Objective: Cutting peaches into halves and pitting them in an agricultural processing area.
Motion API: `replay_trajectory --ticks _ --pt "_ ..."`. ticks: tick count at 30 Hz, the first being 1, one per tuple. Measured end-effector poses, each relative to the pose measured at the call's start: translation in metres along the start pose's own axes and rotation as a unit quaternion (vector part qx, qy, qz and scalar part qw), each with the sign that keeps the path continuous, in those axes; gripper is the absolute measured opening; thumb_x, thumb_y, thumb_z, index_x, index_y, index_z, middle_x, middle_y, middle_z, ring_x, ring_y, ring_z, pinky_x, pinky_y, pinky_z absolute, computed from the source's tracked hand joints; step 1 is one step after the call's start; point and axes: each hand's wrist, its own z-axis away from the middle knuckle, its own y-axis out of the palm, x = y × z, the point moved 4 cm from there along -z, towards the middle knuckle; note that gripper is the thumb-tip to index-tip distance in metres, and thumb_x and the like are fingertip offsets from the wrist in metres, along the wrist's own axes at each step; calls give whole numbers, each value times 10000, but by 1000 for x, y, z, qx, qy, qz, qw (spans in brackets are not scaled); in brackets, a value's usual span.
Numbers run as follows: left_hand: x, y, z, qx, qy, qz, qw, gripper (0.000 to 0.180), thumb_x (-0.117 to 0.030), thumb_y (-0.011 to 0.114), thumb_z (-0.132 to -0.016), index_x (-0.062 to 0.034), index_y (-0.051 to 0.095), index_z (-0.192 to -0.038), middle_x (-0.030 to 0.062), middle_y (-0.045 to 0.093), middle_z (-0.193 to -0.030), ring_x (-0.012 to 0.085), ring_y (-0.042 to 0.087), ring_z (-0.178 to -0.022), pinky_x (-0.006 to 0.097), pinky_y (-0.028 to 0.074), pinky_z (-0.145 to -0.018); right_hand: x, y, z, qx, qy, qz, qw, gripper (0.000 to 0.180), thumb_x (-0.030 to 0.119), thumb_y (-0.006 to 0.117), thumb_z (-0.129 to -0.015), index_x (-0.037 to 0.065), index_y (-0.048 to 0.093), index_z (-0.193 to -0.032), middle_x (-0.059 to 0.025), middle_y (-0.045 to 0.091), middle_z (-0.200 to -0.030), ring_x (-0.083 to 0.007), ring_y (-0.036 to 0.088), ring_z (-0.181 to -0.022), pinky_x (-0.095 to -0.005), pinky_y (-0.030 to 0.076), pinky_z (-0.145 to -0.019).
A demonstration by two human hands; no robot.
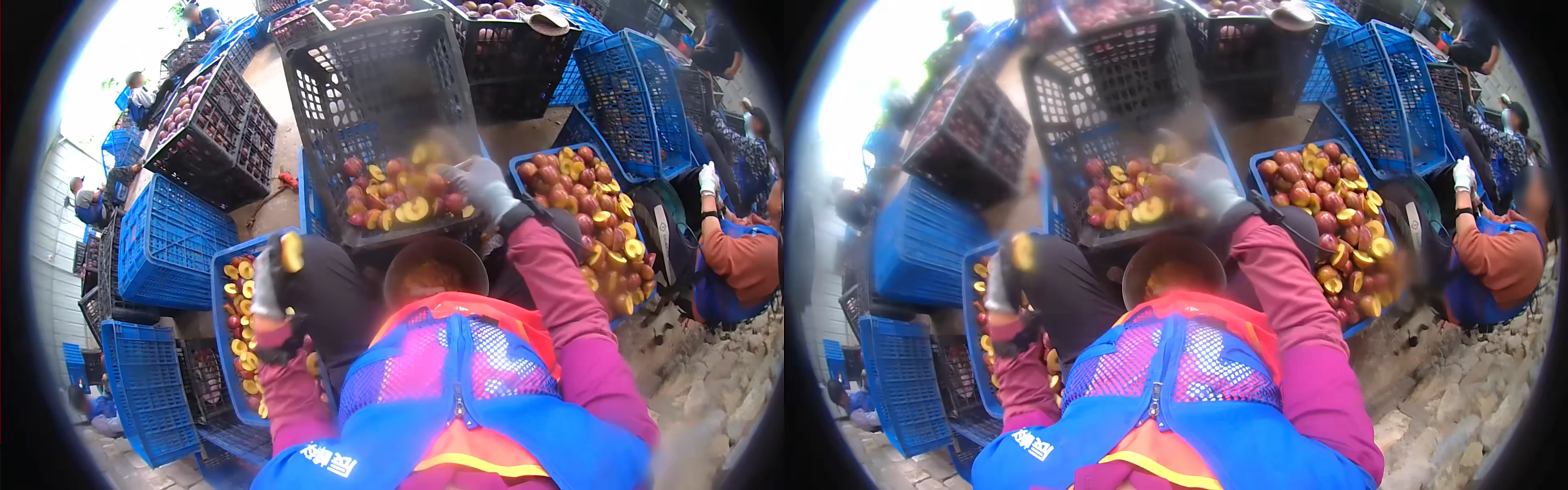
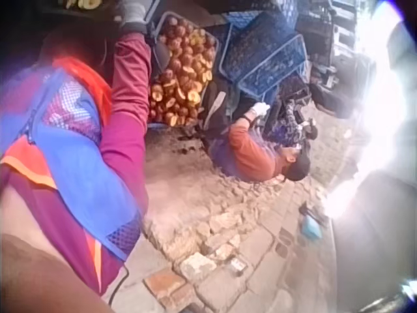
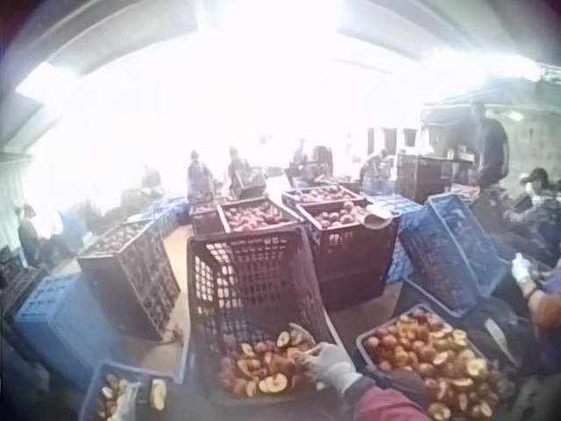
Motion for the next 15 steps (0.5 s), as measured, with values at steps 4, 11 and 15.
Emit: replay_trajectory --ticks 4,11,15 --pt "4 -94 7 1 -215 -217 952 635 -575 667 -1017 -68 652 -1400 252 670 -1385 438 700 -1166 502 561 -986 -6 -9 -2 137 -3 -97 986 391 401 823 -987 18 767 -928 -3 665 -718 -89 598 -550 -252 456 -506" --pt "-151 -29 -183 -12 77 35 996 512 -391 731 -1015 -2 690 -1345 214 774 -1182 376 759 -1093 410 579 -962 36 -69 20 61 -72 -363 927 270 220 599 -1122 25 709 -1272 -47 744 -952 -123 720 -733 -263 587 -637" --pt "-174 135 -303 168 101 -69 978 565 -389 698 -1002 -37 635 -1440 239 727 -1292 393 707 -1204 438 548 -1048 7 -73 5 36 -24 -370 928 262 174 533 -1146 32 732 -1238 -57 739 -933 -117 711 -694 -253 596 -632"
